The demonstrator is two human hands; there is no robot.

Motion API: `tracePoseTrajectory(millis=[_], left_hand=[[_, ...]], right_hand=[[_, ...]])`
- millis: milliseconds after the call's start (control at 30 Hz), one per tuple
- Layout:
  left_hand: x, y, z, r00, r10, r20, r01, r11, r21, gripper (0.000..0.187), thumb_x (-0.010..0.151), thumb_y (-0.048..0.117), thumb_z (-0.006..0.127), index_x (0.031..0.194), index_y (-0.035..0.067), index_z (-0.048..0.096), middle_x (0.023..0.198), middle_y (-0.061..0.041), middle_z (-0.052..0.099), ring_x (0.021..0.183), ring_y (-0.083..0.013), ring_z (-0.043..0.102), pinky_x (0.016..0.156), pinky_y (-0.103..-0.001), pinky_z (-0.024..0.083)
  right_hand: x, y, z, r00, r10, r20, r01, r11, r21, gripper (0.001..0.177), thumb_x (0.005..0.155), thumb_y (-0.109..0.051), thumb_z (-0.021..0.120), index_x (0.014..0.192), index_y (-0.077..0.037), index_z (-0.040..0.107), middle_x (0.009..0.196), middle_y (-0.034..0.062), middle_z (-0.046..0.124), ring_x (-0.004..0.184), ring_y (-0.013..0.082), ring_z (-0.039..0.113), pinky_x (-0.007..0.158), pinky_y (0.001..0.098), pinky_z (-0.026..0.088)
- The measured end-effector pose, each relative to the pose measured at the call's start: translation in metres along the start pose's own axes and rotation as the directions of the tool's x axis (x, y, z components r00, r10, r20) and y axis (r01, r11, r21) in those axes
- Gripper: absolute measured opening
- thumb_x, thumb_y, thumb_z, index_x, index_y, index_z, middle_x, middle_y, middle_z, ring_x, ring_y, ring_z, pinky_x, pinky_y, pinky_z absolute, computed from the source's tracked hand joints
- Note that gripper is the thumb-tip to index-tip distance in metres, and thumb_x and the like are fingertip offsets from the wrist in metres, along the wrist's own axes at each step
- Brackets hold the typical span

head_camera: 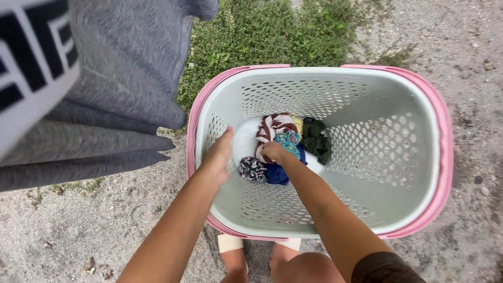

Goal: Hanging wet clothes onto a clothesline using plastic hangers.

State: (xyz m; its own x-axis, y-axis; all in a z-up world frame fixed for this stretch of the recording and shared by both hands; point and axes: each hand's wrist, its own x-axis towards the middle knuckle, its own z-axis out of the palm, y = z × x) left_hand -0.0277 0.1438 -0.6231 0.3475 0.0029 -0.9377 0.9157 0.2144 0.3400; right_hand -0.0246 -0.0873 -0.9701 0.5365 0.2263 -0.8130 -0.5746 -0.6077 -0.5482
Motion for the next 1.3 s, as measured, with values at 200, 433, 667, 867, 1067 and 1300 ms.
tracePoseTrajectory(millis=[200,433,667,867,1067,1300], left_hand=[[-0.041,-0.004,-0.001,0.998,0.052,0.041,-0.052,0.998,0.021,0.073,0.083,0.053,0.063,0.149,0.025,0.050,0.166,-0.007,0.032,0.155,-0.0329,0.015,0.118,-0.072,0.011],[-0.082,-0.020,0.000,0.942,0.311,0.125,-0.334,0.902,0.274,0.055,0.085,0.038,0.072,0.133,0.012,0.063,0.139,-0.016,0.065,0.134,-0.0306,0.056,0.113,-0.047,0.040],[-0.169,0.005,0.021,0.802,0.522,0.292,-0.598,0.702,0.387,0.076,0.076,0.014,0.082,0.145,0.010,0.050,0.139,-0.015,0.060,0.131,-0.0268,0.057,0.108,-0.038,0.044],[-0.273,0.047,0.042,0.739,0.556,0.380,-0.667,0.529,0.524,0.088,0.070,0.014,0.086,0.147,0.007,0.044,0.134,-0.015,0.067,0.124,-0.0267,0.063,0.105,-0.035,0.047],[-0.338,0.071,0.068,0.616,0.679,0.399,-0.720,0.280,0.635,0.064,0.076,0.020,0.084,0.132,0.001,0.058,0.127,-0.022,0.067,0.119,-0.0362,0.064,0.101,-0.041,0.049],[-0.376,0.108,0.068,0.490,0.801,0.344,-0.781,0.227,0.582,0.035,0.096,0.017,0.054,0.127,0.011,0.071,0.108,-0.019,0.076,0.104,-0.0332,0.072,0.091,-0.040,0.054]], right_hand=[[-0.098,-0.054,-0.040,0.959,0.042,-0.280,0.091,0.891,0.444,0.027,0.077,-0.003,0.079,0.095,-0.008,0.059,0.087,0.0097,0.066,0.073,0.0215,0.065,0.065,0.0379,0.055],[-0.312,-0.227,-0.108,0.990,-0.009,-0.137,0.112,0.632,0.767,0.017,0.080,-0.007,0.053,0.093,-0.014,0.045,0.088,0.0078,0.054,0.073,0.0238,0.061,0.067,0.0487,0.058],[-0.484,-0.342,-0.148,0.920,-0.365,0.142,0.088,0.547,0.833,0.051,0.087,-0.014,0.049,0.137,-0.001,0.054,0.124,0.0181,0.067,0.112,0.0351,0.066,0.094,0.0565,0.058],[-0.635,-0.422,-0.183,0.878,-0.466,0.111,0.132,0.458,0.879,0.052,0.094,-0.020,0.053,0.142,-0.001,0.051,0.132,0.0179,0.065,0.119,0.0327,0.065,0.103,0.0571,0.052],[-0.764,-0.461,-0.215,0.800,-0.600,-0.014,0.314,0.398,0.862,0.050,0.103,-0.030,0.054,0.146,-0.004,0.047,0.140,0.0154,0.061,0.126,0.0305,0.062,0.108,0.0557,0.050],[-0.862,-0.459,-0.263,0.734,-0.599,-0.320,0.673,0.575,0.466,0.048,0.101,-0.035,0.051,0.146,-0.016,0.049,0.137,0.0066,0.062,0.119,0.0237,0.065,0.094,0.0498,0.059]])
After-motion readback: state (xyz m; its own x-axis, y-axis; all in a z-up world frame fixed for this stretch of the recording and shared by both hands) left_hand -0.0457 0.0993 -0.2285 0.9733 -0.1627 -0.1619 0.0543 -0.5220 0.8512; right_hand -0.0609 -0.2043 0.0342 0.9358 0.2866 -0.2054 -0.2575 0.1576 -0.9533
